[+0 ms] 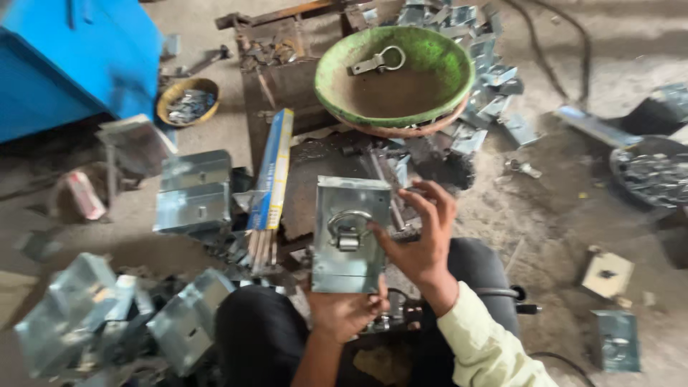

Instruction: The person welds metal components together to assemble metal boxes. The person places a metal plate on a jig, positions a metal handle, and uses a welding tool to fuse the pieces together before stacking the completed assemblies.

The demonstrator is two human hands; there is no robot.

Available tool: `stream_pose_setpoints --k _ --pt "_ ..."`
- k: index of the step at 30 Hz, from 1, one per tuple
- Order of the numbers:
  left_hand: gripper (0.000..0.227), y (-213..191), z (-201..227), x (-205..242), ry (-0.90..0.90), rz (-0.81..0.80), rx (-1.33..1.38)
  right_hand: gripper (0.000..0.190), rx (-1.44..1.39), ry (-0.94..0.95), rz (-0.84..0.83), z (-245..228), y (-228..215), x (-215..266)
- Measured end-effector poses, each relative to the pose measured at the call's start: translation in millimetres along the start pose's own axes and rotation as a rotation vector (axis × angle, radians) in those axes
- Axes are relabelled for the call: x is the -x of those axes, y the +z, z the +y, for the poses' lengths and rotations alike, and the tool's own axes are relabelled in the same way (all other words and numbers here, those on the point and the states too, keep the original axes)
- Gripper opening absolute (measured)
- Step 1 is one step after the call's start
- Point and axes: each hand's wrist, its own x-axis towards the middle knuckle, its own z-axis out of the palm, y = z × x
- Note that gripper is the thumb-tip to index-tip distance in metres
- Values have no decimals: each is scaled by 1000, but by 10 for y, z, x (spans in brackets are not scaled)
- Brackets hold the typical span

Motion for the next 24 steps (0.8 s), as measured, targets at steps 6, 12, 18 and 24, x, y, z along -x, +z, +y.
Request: stream_pose_setpoints --k 6,12,18,24 --pt "114 -100 -2 88 -24 0 16 90 59 -122 -78 -238 1 -268" --pt "113 -187 -155 87 -64 254 140 84 -19 115 -56 -287 97 -303" --pt "116 -125 -268 -3 -14 50 171 48 108 -10 29 -320 168 132" --pt "105 -217 -192 33 68 409 229 33 66 -171 -274 -429 78 771"
